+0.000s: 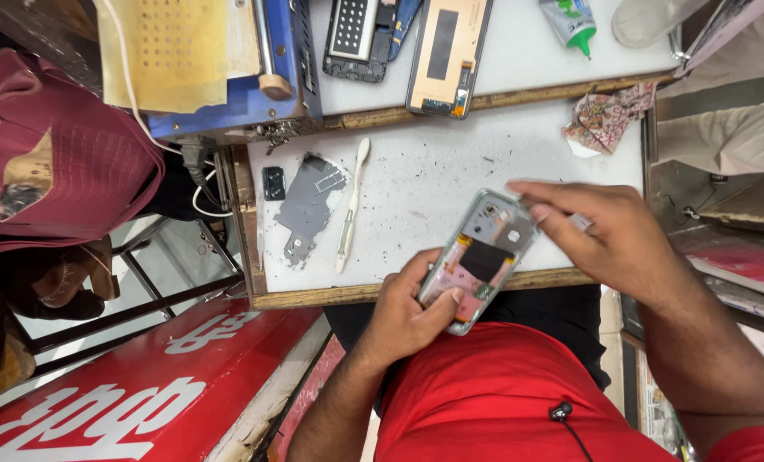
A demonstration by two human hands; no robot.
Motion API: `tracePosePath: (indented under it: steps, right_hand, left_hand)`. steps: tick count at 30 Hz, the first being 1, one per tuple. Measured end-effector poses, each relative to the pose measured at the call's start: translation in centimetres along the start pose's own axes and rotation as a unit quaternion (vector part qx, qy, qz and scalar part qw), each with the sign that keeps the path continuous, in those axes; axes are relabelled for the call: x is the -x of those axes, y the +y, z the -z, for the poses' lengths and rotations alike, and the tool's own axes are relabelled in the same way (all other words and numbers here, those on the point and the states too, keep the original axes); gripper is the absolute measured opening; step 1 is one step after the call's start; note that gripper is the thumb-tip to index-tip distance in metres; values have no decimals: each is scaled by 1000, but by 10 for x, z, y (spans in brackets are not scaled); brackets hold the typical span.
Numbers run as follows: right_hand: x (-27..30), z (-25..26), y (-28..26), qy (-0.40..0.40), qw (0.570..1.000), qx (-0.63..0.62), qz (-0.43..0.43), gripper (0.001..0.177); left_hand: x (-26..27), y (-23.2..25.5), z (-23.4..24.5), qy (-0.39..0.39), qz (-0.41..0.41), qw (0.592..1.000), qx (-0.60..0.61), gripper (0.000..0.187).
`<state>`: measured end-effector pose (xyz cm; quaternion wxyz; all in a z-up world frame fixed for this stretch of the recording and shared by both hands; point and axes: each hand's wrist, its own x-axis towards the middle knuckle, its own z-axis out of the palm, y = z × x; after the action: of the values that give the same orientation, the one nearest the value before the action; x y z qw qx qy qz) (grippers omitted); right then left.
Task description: The person works on a disassembled smartphone, using a screwdriver to remove screws and a metal pick to pry and adjust internal components. The person manipulates the battery area and ribbon cables while the phone remains open on the workbench.
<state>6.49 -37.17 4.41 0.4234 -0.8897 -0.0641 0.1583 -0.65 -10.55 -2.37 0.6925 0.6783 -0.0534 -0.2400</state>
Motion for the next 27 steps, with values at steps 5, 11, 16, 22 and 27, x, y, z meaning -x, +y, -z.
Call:
tracePosePath:
  steps: [5, 11, 16, 22, 27]
  right_hand:
    - [-8, -1, 5, -70, 994, -32, 77, 35]
    - [7, -27, 14, 25, 999, -27, 31, 21]
    - [8, -37, 17, 62, 997, 13, -38, 21]
    - [6, -18, 18, -28, 997, -43, 54, 27]
    - [6, -18, 17, -61, 995, -61, 41, 29]
  left_hand:
    - [6, 15, 15, -31, -23, 999, -31, 47]
    - [1, 32, 19, -67, 47, 991, -102, 54]
    - [-5, 37, 19, -75, 57, 988, -124, 55]
    - [-7, 22, 26, -49, -4, 996, -80, 54]
    - [-5, 23, 30, -59, -15, 995, -75, 56]
